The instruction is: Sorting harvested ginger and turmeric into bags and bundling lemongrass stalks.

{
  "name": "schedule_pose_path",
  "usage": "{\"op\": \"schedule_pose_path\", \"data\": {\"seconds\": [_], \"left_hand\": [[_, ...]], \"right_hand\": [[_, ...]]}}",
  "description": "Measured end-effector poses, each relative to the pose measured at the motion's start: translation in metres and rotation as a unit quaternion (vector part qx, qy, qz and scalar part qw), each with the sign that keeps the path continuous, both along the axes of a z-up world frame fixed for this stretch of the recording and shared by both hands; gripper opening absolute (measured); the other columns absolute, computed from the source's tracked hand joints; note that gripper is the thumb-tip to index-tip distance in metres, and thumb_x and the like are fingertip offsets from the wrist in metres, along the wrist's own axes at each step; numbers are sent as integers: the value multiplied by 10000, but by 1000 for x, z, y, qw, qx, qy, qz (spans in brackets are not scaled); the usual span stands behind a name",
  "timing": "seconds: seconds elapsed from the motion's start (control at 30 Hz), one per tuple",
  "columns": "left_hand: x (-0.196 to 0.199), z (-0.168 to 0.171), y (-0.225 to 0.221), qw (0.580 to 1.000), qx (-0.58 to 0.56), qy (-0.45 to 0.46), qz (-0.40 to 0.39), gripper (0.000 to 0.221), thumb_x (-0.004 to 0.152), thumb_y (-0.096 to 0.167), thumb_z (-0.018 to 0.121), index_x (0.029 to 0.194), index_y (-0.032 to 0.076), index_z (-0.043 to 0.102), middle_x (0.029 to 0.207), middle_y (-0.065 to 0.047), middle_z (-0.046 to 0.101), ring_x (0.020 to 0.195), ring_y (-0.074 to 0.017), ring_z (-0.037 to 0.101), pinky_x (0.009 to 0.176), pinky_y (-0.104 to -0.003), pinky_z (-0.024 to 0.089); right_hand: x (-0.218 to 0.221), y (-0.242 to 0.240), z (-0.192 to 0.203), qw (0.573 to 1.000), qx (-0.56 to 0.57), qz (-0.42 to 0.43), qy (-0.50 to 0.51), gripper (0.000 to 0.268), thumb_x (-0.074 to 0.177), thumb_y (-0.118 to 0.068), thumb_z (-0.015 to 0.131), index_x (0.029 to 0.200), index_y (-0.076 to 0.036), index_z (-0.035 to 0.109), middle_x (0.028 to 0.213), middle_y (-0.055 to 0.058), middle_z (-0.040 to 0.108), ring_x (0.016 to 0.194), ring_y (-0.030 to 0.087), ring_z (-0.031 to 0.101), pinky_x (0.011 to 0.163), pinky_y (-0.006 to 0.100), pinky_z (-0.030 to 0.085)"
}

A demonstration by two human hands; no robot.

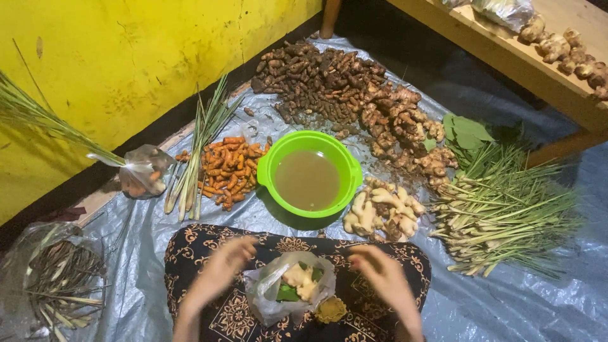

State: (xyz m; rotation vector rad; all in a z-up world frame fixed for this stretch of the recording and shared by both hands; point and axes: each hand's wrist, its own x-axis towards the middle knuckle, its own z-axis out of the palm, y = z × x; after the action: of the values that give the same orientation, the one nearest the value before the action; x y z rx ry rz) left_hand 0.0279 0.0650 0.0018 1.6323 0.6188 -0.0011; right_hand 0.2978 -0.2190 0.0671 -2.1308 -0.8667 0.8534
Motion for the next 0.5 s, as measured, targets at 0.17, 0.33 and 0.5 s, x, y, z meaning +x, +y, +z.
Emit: {"op": "schedule_pose_path", "data": {"seconds": [0.17, 0.33, 0.5], "left_hand": [[12, -40, 130, 917, 208, 98, 325, 346, 991, 216, 557, 1228, -15, 660, 1170, -174, 694, 1023, -277, 668, 881, -415, 555], [16, -120, 194, 858, 337, 277, 271, 596, 992, 411, 576, 1318, -86, 528, 1408, -328, 426, 1220, -504, 476, 956, -630, 487], [28, -137, 197, 847, 308, 335, 274, 717, 862, 371, 705, 1417, -27, 486, 1416, -258, 477, 1224, -463, 503, 979, -630, 413]], "right_hand": [[45, -56, -19, 932, 101, -347, -37, 219, 969, -56, 585, 1157, -45, 698, 1080, 139, 740, 896, 250, 694, 769, 375, 588], [87, -172, -185, 821, 48, -446, -352, 237, 944, -41, 655, 1174, -44, 712, 1095, 126, 731, 968, 274, 670, 867, 375, 510], [38, -221, -294, 819, -28, -383, -426, 222, 881, -55, 620, 1078, 46, 621, 981, 238, 618, 912, 427, 565, 882, 480, 456]]}}
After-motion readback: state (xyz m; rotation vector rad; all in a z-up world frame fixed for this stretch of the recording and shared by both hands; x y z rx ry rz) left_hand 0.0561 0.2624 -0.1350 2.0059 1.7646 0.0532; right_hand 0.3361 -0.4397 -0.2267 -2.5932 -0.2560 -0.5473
